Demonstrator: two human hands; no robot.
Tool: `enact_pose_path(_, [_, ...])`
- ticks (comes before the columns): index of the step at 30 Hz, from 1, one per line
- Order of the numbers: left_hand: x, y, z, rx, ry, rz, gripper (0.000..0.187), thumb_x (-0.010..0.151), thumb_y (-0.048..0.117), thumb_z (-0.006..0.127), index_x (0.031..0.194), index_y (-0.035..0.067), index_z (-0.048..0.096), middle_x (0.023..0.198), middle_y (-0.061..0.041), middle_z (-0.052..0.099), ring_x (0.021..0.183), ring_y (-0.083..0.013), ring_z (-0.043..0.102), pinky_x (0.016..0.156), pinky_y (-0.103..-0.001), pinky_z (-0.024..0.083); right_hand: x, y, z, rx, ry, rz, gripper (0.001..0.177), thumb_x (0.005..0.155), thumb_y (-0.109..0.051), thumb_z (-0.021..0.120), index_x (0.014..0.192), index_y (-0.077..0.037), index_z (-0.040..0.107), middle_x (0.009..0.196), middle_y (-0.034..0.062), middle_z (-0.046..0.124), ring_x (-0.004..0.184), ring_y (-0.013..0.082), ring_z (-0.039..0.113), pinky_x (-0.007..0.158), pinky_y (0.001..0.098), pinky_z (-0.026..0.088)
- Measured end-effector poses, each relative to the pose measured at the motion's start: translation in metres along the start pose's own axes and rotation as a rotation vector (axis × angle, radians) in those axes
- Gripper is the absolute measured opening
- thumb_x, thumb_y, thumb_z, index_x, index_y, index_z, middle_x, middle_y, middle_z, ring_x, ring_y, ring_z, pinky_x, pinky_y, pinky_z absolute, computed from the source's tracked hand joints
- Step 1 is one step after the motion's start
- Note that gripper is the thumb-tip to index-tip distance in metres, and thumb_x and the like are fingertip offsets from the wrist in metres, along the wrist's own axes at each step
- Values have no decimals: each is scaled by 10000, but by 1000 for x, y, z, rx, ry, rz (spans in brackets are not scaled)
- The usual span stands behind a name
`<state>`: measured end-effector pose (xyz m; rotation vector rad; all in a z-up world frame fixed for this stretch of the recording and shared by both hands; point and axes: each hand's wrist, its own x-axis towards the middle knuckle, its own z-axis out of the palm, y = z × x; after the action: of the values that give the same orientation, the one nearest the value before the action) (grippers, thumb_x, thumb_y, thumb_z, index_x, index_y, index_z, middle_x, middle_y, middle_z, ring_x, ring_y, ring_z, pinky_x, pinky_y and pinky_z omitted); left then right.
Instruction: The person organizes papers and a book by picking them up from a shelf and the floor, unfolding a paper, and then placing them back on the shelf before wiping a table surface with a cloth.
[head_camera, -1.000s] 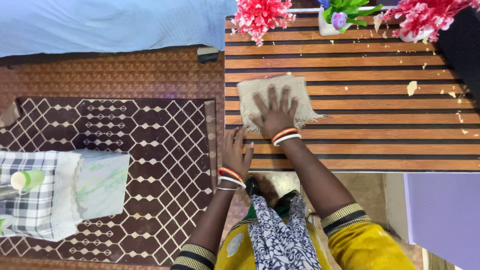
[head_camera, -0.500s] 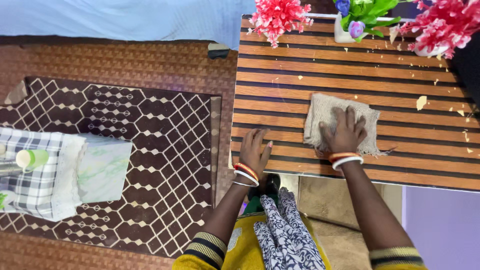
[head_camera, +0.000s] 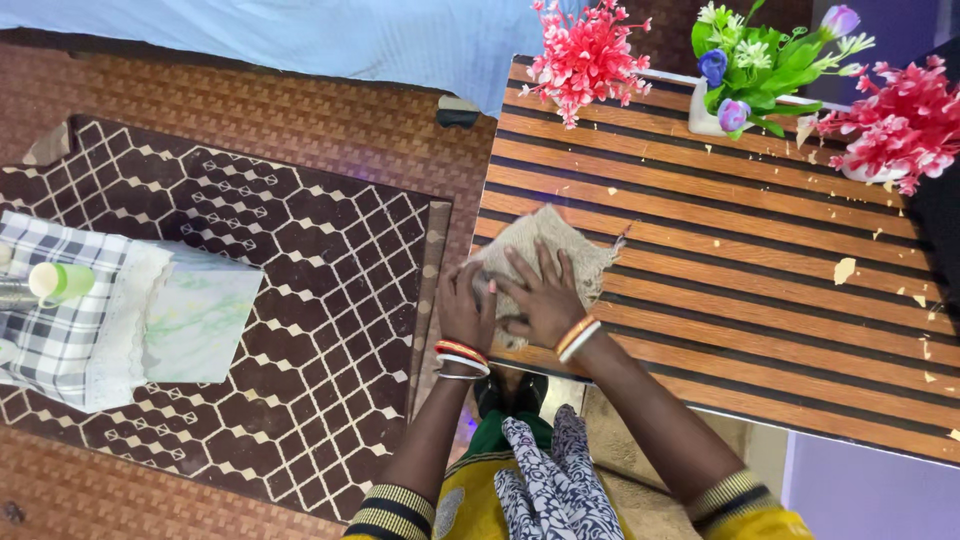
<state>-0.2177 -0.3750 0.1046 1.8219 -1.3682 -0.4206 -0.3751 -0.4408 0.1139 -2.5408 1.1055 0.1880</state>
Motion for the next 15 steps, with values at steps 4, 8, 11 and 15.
enact_pose_path(4, [1,2,2,27,-114,39,349,941,156,672,1270,57,611,1193,-197,562,1118,-354,587,928,-445,516,-75,29,8,140,11,25,575,785,-473,690,1329,-333,565,1674,44,226,1549,407,29,1192,673,-60])
enact_pose_path(8, [-7,20,14,-197,-402,49,351,974,157,641,1319,93,621,1200,-151,608,916,-259,680,860,-402,549,-126,88,14,295,119,258,449,816,-490,657,1238,-337,635,1724,66,225,1600,370,53,1237,662,-63])
enact_pose_path(11, [-13,40,33,-307,-455,63,409,968,163,655,1360,75,580,1191,-150,604,909,-249,672,847,-390,550,-117,95,16,539,468,653,649,925,-642,572,1411,-220,487,1716,156,271,1622,365,160,1298,650,29])
enact_pose_path(15, [-10,37,46,-488,-363,-24,632,954,151,647,1519,21,394,1246,-184,488,977,-265,594,853,-375,544,-79,36,12,131,195,584,1006,787,-706,684,1575,-198,317,1618,311,102,1478,541,1,1088,758,-4])
